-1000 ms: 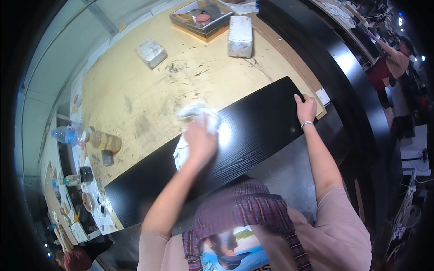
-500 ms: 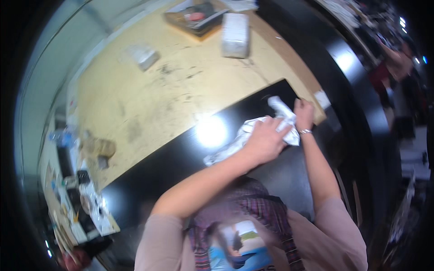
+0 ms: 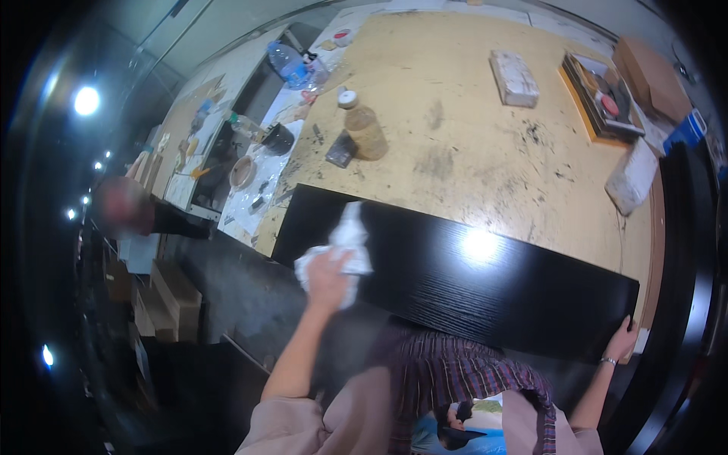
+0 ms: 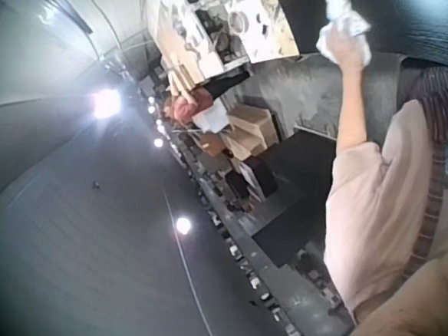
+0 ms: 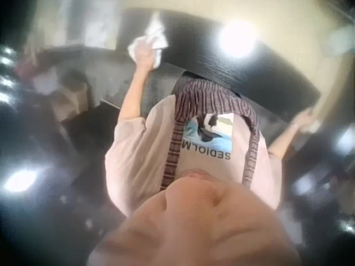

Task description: The person wipes a long black wood panel with a white cloth, then uses a small sanding block to rub the surface. They repeat wiping and sanding across the panel, occasionally flipping it to work on the other side. The person also briefly touches a bottle on the table.

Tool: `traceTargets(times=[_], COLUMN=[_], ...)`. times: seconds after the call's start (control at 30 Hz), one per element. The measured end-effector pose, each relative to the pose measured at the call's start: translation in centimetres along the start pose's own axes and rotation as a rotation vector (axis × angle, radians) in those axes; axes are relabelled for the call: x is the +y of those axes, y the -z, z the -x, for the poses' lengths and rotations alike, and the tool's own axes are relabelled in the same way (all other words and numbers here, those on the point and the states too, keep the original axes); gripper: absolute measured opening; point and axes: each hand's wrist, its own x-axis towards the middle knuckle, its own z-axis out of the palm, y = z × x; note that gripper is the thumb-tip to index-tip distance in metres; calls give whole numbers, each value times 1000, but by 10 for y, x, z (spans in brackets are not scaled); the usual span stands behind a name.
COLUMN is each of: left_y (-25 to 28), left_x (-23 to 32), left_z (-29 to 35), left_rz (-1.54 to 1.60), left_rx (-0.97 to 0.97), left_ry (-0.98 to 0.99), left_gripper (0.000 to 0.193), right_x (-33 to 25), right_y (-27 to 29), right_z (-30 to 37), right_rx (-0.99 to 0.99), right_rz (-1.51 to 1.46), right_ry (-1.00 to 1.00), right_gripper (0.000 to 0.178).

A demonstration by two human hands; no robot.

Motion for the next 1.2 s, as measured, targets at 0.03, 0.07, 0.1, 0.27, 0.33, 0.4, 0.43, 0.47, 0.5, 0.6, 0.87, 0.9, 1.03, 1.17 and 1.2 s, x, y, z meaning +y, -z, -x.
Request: traceTargets(times=[0.03,0.07,0.1,0.27,0.33,0.4,0.43,0.47,0.5,0.6,0.87,0.9,1.03,1.17,1.2], left_y=[20,39,53,89,80,84,88,87,80,57,33,30,31,27,26], left_x=[-33,-64,-98,-121,-116,-93,-85,-80,-79,-80,-95,-97,-103,-108,-108], left_z=[16,28,46,36,32,12,-1,-11,-15,-17,-12,-11,-9,-5,-4], left_rz=[-89,-130,-57,286,376,263,293,327,355,383,527,562,674,703,715], left_rx=[61,69,217,517,428,318,291,263,210,73,-94,-88,-21,-48,-32], left_ry=[133,325,559,761,611,279,155,34,-15,-92,-71,-88,-134,-185,-193], left_gripper=[58,50,45,38,38,40,44,48,48,45,48,46,31,42,42], right_x=[-3,-8,-18,-138,-236,-343,-389,-439,-484,-604,-775,-786,-809,-817,-818], right_y=[-1,-2,-3,-26,-42,-45,-55,-53,-57,-56,-134,-143,-154,-166,-168], right_z=[-3,-7,-3,42,89,153,185,223,260,364,593,610,655,672,674], right_rx=[-38,-64,17,93,-41,-245,-298,-442,-506,-635,-707,-688,-596,-548,-529], right_rz=[30,61,165,-302,-455,-597,-654,-723,-765,-759,-576,-542,-339,-224,-200], right_ry=[-8,-18,49,307,379,508,645,703,795,1198,1852,1916,2122,2242,2272], right_gripper=[56,53,51,32,27,27,29,28,27,27,22,22,16,17,18])
